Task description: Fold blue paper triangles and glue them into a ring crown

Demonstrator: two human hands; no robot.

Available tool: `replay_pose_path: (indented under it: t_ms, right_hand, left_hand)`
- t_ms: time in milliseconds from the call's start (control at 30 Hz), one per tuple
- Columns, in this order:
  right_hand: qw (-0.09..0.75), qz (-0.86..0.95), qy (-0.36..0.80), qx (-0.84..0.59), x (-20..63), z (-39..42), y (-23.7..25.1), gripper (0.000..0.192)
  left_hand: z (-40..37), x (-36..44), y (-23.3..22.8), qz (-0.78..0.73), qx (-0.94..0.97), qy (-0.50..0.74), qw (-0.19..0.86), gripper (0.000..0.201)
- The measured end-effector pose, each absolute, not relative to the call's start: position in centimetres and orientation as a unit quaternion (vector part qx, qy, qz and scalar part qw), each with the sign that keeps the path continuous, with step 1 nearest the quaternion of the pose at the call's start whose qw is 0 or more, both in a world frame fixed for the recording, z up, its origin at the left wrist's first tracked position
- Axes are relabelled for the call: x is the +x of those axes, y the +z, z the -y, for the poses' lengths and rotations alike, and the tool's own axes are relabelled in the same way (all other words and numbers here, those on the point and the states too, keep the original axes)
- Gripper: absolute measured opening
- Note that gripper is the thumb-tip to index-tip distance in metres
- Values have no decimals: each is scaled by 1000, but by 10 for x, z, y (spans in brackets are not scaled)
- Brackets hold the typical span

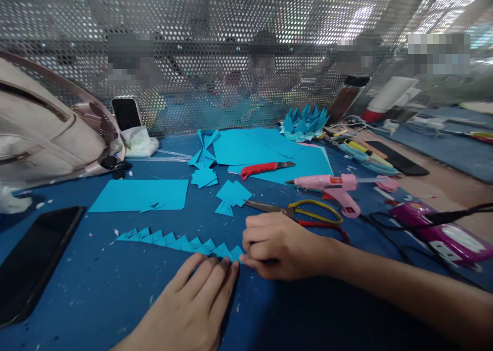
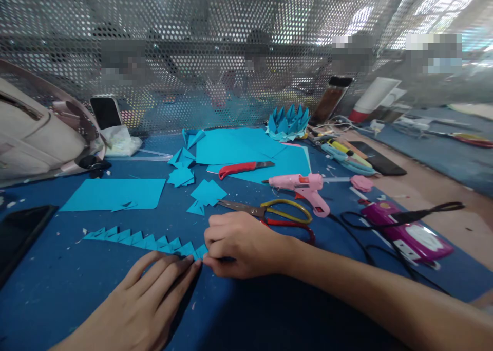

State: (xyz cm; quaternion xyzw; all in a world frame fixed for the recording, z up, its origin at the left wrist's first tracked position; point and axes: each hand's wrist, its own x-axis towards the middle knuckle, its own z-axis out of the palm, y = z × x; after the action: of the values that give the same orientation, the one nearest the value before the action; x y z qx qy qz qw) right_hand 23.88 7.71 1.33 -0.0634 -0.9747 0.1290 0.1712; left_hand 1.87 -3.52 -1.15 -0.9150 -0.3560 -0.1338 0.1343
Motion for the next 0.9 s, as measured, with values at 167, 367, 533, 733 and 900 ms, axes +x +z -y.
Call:
replay_pose_path:
  t_ms: [167,367,533,733,900]
  right_hand:
    - [172,974,132,-70,238,-76,14,25]
    - [162,975,132,-72,239,-76,13,28]
    - [175,973,135,-69,240,-77,10,29]
    - [173,976,114,-66,240,-76,11,28]
    - [184,977,82,-69,240,-74,9,27]
  left_hand:
    - [33,20,-9,362,-913,-132,131,40]
    - [33,20,-10,368,-913,-127,125,40]
    - [32,19,-11,356,-917,-137,119,38]
    - [33,19,-11,360,-916,-141,104,38]
    - [33,18,-8,370,-916,-128,86,41]
